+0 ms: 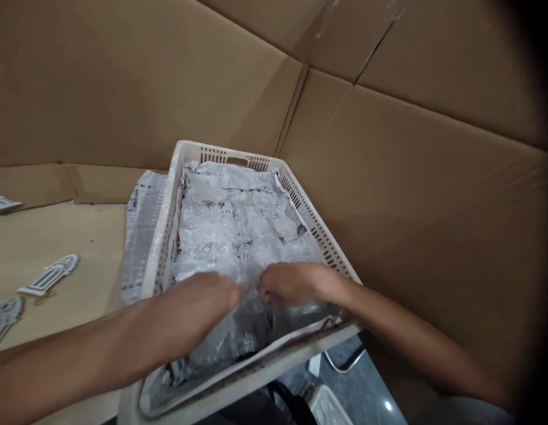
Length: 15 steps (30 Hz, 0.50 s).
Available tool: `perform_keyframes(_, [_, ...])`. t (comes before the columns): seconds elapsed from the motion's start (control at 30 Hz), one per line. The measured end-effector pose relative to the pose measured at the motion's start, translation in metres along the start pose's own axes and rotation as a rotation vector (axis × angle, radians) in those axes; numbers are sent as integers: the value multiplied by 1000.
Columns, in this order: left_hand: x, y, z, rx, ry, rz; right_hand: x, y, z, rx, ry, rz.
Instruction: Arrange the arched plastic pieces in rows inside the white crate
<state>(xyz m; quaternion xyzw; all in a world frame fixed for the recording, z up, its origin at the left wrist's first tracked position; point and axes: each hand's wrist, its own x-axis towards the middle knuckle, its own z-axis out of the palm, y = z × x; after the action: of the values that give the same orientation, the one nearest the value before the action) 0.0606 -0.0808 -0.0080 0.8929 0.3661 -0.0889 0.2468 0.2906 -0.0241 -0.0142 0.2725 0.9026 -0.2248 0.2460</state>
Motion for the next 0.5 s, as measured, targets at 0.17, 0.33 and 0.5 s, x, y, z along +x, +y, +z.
perform_keyframes(0.17, [3, 2, -1, 81, 118, -122, 0, 60, -37, 32, 176, 169])
perform_keyframes(0.33, [8, -12, 1, 22, -11, 66, 20, 93, -37, -33, 353, 329])
perform_keyframes(0.5, [45, -29, -20, 322, 173, -520, 43, 94, -39, -74, 179, 231])
